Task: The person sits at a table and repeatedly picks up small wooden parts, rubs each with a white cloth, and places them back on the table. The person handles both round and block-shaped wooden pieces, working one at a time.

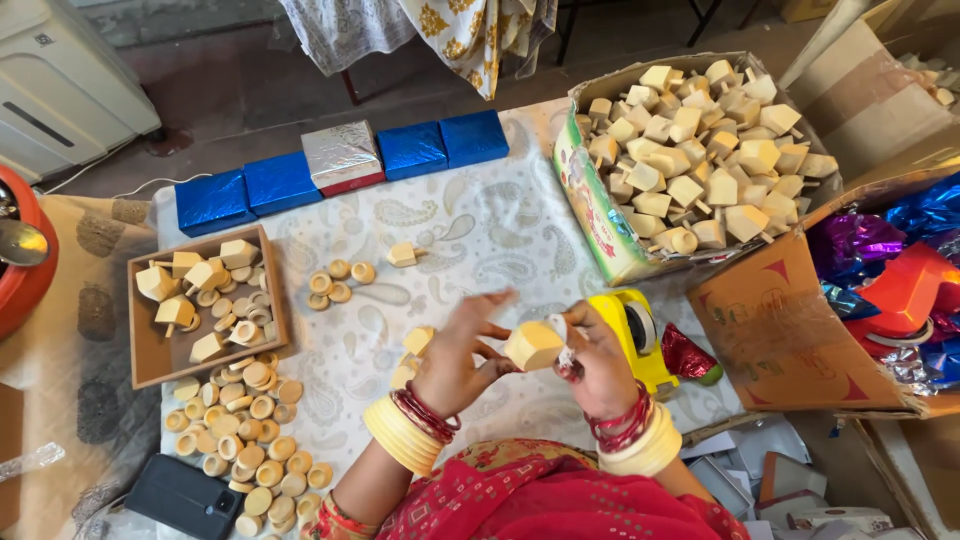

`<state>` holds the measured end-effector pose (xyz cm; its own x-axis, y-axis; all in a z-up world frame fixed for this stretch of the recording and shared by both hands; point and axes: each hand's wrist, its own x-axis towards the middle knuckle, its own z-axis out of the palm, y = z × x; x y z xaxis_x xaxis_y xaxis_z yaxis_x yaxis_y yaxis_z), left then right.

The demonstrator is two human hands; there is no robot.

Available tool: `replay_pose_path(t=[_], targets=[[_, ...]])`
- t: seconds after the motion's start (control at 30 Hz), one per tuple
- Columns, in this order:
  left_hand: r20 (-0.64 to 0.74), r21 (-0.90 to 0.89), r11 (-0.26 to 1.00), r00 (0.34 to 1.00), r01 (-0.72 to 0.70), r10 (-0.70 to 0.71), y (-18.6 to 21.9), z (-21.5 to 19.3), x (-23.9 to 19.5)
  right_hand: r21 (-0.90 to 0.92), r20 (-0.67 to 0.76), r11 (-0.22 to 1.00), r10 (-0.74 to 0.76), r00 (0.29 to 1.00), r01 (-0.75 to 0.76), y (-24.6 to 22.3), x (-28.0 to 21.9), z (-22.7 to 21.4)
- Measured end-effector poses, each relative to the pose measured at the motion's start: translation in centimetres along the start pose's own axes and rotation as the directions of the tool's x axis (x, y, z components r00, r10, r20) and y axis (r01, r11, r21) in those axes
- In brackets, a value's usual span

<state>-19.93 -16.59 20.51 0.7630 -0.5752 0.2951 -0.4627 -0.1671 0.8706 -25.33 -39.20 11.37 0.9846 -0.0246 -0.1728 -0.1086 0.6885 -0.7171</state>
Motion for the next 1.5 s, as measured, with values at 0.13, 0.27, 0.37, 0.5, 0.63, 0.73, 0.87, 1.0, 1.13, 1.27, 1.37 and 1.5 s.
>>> replay_pose_path(t=[0.13, 0.27, 0.37, 0.5, 0.63, 0.73, 0.87, 1.0, 1.13, 1.27, 1.37, 1.5], targets=[[0.189, -0.576, 0.713, 0.914, 0.399, -0.359, -4.6, 1.4, -1.5, -0.611, 0.392, 0.416, -0.581, 0.714, 0.674, -3.6, -2.5, 5.6], [0.328, -0.831, 0.408, 0.926, 0.377, -0.187, -6.5, 2.8, -2.9, -0.623, 0.675, -0.111, -0.576, 0.461, 0.774, -3.3, -2.8, 6.7], [0.17, -0.65, 0.743, 0.983, 0.159, -0.061, -2.7, 1.5, -1.6, -0.68, 0.504, 0.17, -0.599, 0.623, 0.713, -2.1, -2.5, 5.0], [0.022, 0.165, 0.955, 0.969, -0.245, 0.245, 0.1, 0.9, -1.5, -0.335, 0.038, 0.942, 0.013, 0.999, 0.001, -0.1, -1.5, -0.7], [-0.026, 0.124, 0.966, 0.972, -0.227, 0.232, 0.9, 0.4, -1.1, -0.098, 0.088, 0.995, 0.022, 0.996, -0.013, -1.4, -2.1, 0.8], [0.063, -0.411, 0.901, 0.99, 0.14, -0.126, -2.2, 1.1, -1.7, -0.613, 0.184, 0.636, -0.462, 0.867, 0.469, -3.5, -3.4, 4.9], [0.291, -0.676, 0.625, 0.921, 0.39, -0.259, -3.0, 1.2, -2.3, -0.615, 0.7, -0.152, -0.557, 0.447, 0.774, -4.1, -3.5, 6.1], [0.024, -0.185, 0.979, 0.995, -0.092, 0.098, -0.3, 0.7, -2.0, -0.64, 0.387, 0.49, -0.46, 0.799, 0.592, -2.2, -3.4, 4.2], [-0.004, 0.251, 0.935, 0.965, -0.252, 0.261, 0.9, -0.2, -1.7, -0.49, 0.027, 0.87, -0.04, 0.999, 0.048, -0.6, -2.4, -0.8], [0.037, -0.158, 0.987, 0.999, 0.036, -0.031, 0.2, 0.1, -1.5, -0.564, 0.274, 0.669, -0.401, 0.874, 0.484, -3.1, -3.8, 3.1], [0.233, -0.536, 0.78, 0.944, 0.324, -0.232, -3.0, 2.8, -2.5, -0.609, 0.706, 0.056, -0.416, 0.573, 0.791, -5.1, -3.9, 5.0], [0.277, -0.58, 0.733, 0.932, 0.356, -0.233, -2.5, 4.4, -3.4, -0.676, 0.677, 0.007, -0.389, 0.624, 0.737, -3.7, -4.0, 4.7]])
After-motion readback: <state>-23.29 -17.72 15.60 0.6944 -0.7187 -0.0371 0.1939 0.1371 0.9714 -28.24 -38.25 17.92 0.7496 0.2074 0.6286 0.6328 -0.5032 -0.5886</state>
